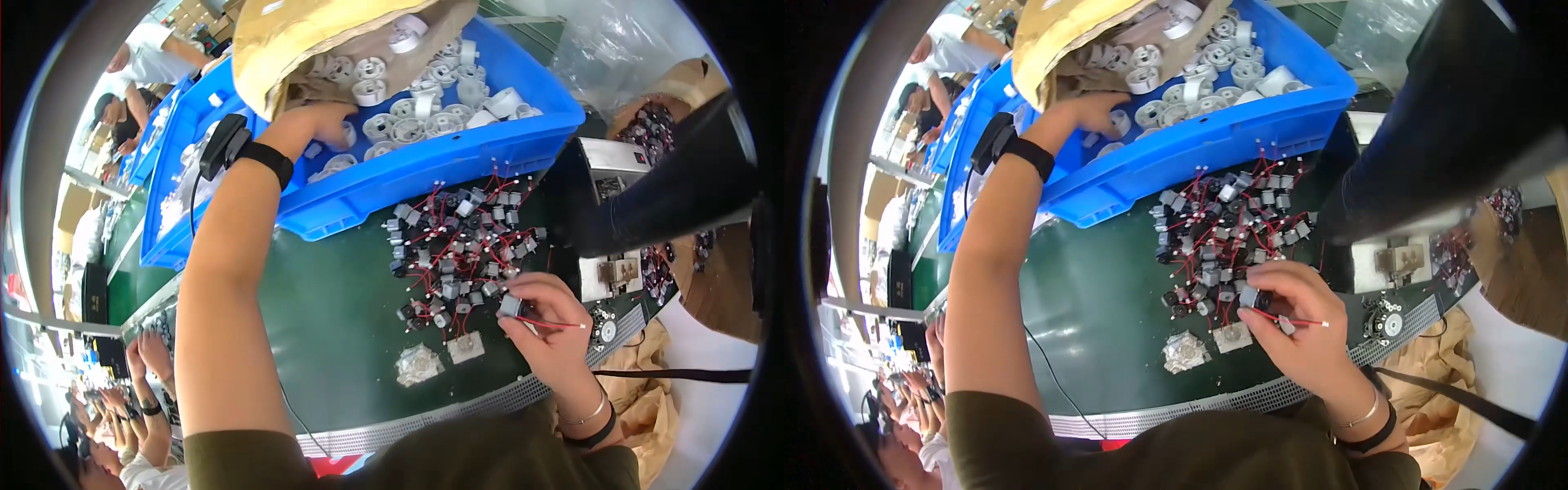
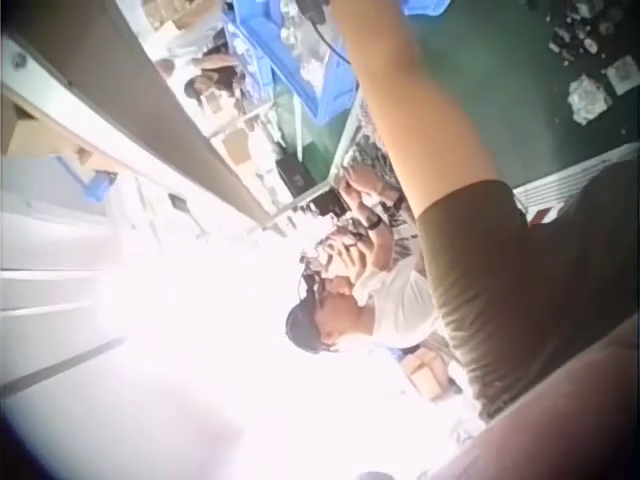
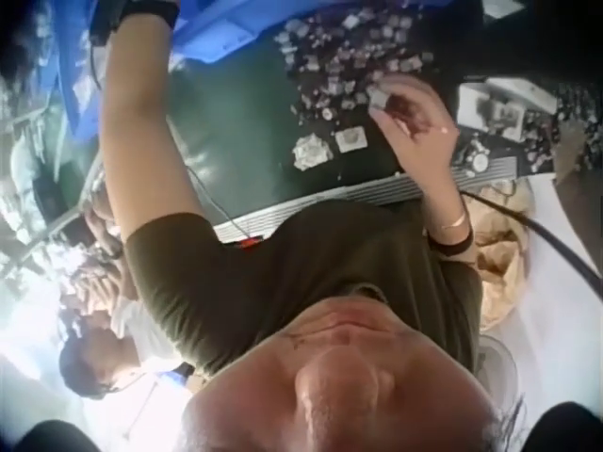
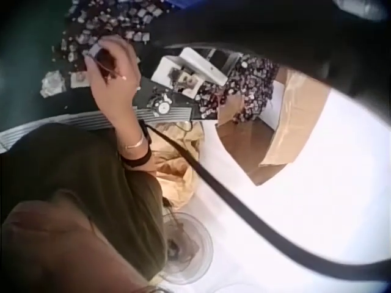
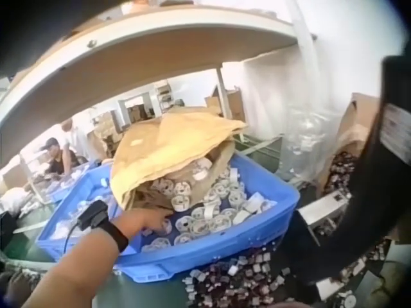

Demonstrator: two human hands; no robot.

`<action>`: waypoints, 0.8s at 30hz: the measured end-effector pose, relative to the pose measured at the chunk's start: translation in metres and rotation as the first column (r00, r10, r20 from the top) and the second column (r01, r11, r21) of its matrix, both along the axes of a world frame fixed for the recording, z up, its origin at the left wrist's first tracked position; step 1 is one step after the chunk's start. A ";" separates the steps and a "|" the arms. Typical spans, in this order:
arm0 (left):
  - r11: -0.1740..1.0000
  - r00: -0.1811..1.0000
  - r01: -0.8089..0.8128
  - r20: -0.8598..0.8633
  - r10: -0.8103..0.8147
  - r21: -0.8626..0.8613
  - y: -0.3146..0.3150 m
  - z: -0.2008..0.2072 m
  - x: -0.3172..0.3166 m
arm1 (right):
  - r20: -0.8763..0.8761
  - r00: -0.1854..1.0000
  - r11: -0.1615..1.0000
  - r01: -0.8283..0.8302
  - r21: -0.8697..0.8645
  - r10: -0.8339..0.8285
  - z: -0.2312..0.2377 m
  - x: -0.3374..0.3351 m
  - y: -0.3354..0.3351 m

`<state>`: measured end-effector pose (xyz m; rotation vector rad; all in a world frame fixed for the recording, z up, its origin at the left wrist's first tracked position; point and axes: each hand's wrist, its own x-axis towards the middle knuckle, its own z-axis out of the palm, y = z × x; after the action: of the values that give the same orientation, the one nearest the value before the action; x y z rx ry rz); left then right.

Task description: The person picks up a white plastic housing and a small motor, fits the motor into the housing, and drives a screw into the assembly using a power screwdriver. The person then sets the completed unit aside and repeats the process.

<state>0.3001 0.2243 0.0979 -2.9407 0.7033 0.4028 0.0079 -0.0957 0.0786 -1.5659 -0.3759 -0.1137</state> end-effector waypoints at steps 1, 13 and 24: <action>0.999 0.998 0.006 -0.067 -0.003 0.037 -0.001 -0.006 0.001 | -0.005 1.000 1.000 0.019 -0.003 -0.019 0.003 -0.002 -0.006; 0.159 0.941 -0.119 -0.163 -0.297 -0.980 -0.082 0.052 -0.206 | -0.161 0.945 0.950 0.300 0.082 -0.284 0.003 -0.023 -0.082; 0.401 0.966 0.258 0.248 -0.078 -0.879 -0.207 -0.087 -0.289 | -0.242 0.964 0.993 0.114 0.008 -0.109 -0.002 -0.035 -0.089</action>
<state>0.0112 0.0168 0.0105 -3.7057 1.6201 -0.4517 -0.0275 -0.1847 0.0763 -1.5587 -0.0949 -0.0136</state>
